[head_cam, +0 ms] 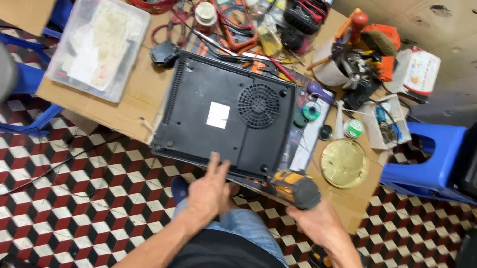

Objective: The person uses a power drill to remove screws from the back panel of a black electronic device. They then open the casing to reveal the internal components, including a copper coil and circuit board, and proceed to unscrew and remove the copper coil assembly.

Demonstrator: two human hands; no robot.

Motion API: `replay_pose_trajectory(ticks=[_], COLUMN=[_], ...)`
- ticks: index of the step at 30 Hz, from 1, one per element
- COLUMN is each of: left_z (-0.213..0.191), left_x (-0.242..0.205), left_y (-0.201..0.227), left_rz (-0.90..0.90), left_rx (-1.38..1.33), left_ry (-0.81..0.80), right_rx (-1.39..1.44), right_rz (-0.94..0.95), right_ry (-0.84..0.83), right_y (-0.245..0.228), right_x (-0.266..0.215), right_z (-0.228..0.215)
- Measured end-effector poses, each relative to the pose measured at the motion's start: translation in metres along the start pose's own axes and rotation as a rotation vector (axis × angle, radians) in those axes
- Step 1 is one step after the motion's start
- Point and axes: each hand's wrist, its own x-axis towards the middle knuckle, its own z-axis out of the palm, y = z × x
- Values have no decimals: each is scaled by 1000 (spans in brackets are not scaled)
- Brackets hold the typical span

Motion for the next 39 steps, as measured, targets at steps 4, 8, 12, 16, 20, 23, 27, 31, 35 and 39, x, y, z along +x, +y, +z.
replay_pose_trajectory(ticks=[4, 8, 12, 16, 20, 23, 27, 31, 35, 39], left_z=[4, 16, 21, 15, 3, -5, -3, -2, 1, 2], left_x=[4, 14, 19, 20, 20, 19, 20, 19, 18, 15], left_y=[26, 42, 49, 49, 50, 46, 51, 52, 52, 51], left_rz=[28, 140, 181, 194, 155, 158, 152, 137, 165, 172], left_rx=[-31, -159, -187, -196, -225, -249, -264, -241, -216, -203], left_ry=[-61, -106, -157, -169, -192, -175, -189, -170, -169, -167], right_rx=[94, -32, -54, -19, 55, 159, 125, 180, 223, 246], right_rz=[-261, -221, -69, -124, -4, -77, -80, -30, -43, -16], right_ry=[34, 152, 166, 202, 132, 144, 197, 164, 152, 146], right_y=[38, 15, 16, 10, 6, -2, -8, -19, -15, -13], right_x=[38, 20, 19, 11, 7, 6, -10, -27, -26, -28], right_z=[16, 15, 20, 17, 12, 12, 3, -1, -1, 0])
